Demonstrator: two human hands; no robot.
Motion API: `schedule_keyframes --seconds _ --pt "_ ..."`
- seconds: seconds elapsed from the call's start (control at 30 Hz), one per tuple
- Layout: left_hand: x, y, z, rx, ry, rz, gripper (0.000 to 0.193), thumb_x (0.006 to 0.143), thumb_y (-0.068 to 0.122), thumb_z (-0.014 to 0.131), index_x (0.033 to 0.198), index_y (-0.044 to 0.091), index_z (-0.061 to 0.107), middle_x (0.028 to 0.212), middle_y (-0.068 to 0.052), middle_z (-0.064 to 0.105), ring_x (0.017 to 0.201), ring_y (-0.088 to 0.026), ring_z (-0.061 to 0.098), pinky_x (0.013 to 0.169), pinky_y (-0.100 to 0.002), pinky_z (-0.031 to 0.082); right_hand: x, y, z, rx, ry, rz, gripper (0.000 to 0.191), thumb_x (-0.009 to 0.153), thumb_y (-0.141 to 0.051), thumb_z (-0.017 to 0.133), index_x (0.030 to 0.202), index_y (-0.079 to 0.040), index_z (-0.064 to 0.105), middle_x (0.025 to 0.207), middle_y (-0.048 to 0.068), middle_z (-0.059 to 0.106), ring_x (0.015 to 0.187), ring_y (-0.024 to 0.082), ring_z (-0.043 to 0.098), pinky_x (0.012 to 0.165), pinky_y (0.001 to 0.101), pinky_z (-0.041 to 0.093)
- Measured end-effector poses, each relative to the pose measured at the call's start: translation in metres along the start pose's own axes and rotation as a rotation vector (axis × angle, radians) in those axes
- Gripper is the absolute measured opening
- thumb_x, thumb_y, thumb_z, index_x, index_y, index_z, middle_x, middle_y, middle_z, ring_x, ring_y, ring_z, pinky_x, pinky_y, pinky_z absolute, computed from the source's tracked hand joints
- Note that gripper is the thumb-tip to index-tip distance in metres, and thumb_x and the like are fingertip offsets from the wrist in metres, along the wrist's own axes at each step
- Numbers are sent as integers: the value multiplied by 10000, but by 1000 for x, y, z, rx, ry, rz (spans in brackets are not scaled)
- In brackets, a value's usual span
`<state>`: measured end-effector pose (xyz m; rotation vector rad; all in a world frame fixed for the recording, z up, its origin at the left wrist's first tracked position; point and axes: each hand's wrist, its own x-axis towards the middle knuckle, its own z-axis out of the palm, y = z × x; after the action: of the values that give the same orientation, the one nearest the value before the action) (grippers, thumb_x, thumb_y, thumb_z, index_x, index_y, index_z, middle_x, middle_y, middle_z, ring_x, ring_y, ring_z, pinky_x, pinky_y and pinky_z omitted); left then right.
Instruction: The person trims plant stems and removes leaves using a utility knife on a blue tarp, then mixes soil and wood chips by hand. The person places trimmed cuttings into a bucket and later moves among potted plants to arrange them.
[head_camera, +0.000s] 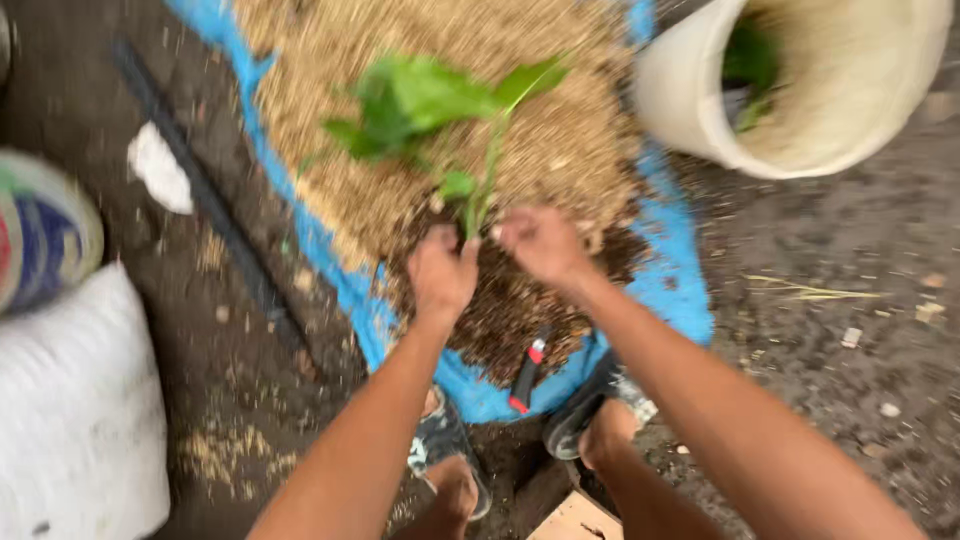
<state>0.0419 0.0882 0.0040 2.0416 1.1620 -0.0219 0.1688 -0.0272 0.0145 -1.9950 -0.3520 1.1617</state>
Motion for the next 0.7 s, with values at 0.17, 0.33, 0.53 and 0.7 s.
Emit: schedule_keyframes --seconds 0.17,0.33,0.53,0.7 --pt "23 -28 15 -20 -94 41 370 811 303 813 1043 32 717 1010 -181 699 950 -363 674 838 -479 521 58 13 15 -210 112 -65 488 870 -202 779 1269 24 613 1087 118 721 917 202 708 793 405 583" --pt "41 -16 18 -136 -262 20 263 904 260 736 1065 53 721 883 -141 715 783 -271 680 753 -437 537 76 6 -3 -88 -181 -49 279 940 -127 699 1174 18 652 1002 108 719 915 238 693 785 366 571" --pt "26 -10 2 -441 -290 156 249 939 192 692 1133 37 711 869 -45 749 726 -152 677 692 -359 566 76 -17 -38 75 -529 -109 364 901 -114 690 1247 -34 611 1060 58 690 1005 163 711 929 311 620" --pt "-1 10 -21 -356 -48 375 365 945 166 678 1284 33 679 955 -122 743 806 -192 685 751 -384 552 51 -48 -44 129 -616 -117 400 919 -186 671 1290 -40 641 1180 34 704 1079 145 703 971 329 565"
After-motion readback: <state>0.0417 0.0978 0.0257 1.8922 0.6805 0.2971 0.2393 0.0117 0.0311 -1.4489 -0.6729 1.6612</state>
